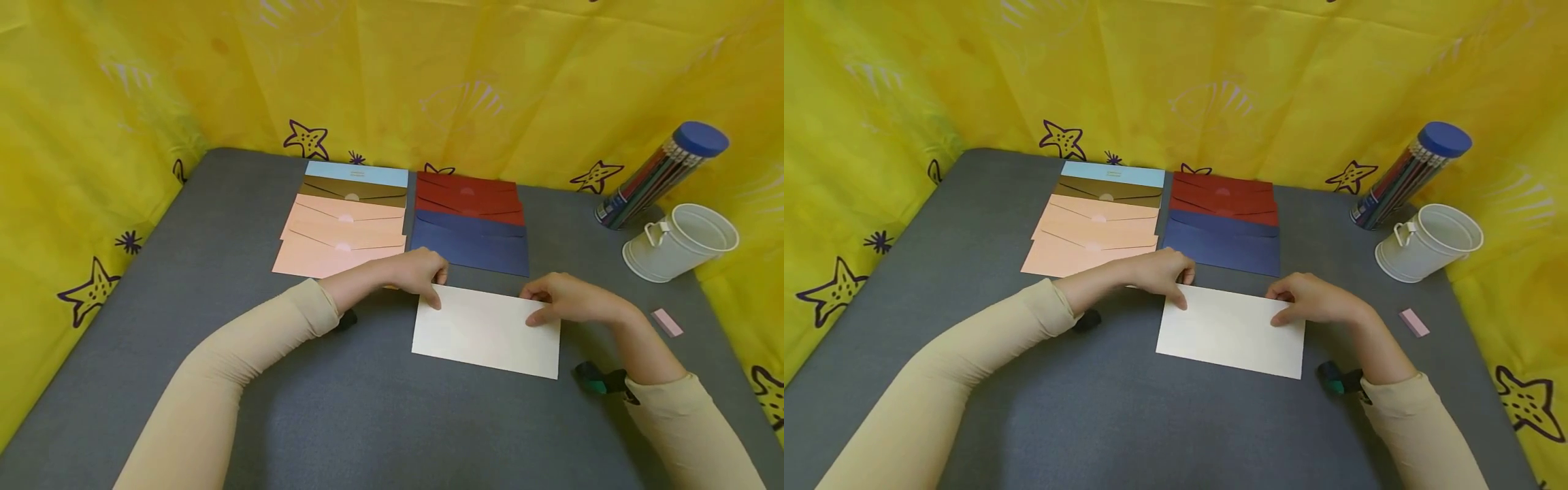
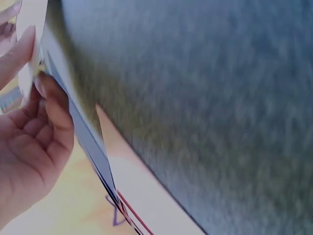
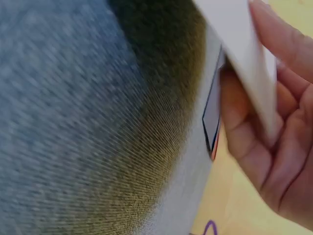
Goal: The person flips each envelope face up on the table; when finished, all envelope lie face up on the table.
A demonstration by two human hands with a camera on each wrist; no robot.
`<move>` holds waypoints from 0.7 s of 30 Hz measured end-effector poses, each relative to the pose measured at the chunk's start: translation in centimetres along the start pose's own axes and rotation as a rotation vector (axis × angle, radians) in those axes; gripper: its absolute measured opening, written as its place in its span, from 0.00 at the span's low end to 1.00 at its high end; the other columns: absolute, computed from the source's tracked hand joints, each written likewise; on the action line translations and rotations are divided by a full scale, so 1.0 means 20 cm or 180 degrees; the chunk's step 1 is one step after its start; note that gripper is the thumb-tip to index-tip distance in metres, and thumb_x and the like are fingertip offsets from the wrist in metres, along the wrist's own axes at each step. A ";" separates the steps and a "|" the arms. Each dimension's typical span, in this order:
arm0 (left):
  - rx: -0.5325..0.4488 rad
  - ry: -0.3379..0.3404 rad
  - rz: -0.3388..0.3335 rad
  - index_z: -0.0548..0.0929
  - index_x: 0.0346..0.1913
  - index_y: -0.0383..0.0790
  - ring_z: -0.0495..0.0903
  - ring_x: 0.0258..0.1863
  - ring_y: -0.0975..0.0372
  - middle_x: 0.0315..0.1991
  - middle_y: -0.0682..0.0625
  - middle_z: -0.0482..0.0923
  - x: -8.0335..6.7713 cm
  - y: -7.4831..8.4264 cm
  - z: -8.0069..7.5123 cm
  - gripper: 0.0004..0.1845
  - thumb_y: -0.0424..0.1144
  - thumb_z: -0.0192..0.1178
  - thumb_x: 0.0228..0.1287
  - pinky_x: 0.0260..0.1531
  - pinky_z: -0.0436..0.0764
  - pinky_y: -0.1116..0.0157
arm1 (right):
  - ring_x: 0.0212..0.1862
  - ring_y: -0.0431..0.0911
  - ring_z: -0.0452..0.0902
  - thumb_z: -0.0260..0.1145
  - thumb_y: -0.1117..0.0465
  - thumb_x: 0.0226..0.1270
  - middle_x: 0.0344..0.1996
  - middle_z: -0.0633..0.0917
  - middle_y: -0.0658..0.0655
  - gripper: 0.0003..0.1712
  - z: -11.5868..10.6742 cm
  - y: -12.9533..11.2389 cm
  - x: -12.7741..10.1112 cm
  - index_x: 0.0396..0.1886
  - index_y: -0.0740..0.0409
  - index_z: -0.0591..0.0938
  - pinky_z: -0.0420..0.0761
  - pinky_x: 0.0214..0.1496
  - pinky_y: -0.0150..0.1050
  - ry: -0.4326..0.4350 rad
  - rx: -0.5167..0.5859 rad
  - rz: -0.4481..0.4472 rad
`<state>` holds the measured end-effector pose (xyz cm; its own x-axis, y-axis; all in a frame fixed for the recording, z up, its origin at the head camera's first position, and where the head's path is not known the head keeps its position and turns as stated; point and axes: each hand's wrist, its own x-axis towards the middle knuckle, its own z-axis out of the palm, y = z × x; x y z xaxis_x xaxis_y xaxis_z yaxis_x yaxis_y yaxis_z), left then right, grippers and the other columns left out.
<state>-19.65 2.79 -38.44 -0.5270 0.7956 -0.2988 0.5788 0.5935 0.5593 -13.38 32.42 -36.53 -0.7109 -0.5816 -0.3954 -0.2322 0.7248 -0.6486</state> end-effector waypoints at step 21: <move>-0.2693 0.0754 -0.0425 0.80 0.45 0.33 0.81 0.32 0.63 0.34 0.49 0.81 -0.08 -0.22 -0.21 0.08 0.33 0.62 0.66 0.47 0.85 0.61 | 0.32 0.38 0.81 0.64 0.53 0.71 0.29 0.85 0.38 0.15 -0.14 0.06 -0.02 0.47 0.60 0.80 0.82 0.36 0.34 0.1162 0.1059 0.0719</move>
<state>-23.97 -1.52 -37.26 -0.7264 0.6244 -0.2871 -0.1012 0.3161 0.9433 -15.23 34.58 -35.32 -0.9169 -0.2160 -0.3357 0.1336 0.6264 -0.7680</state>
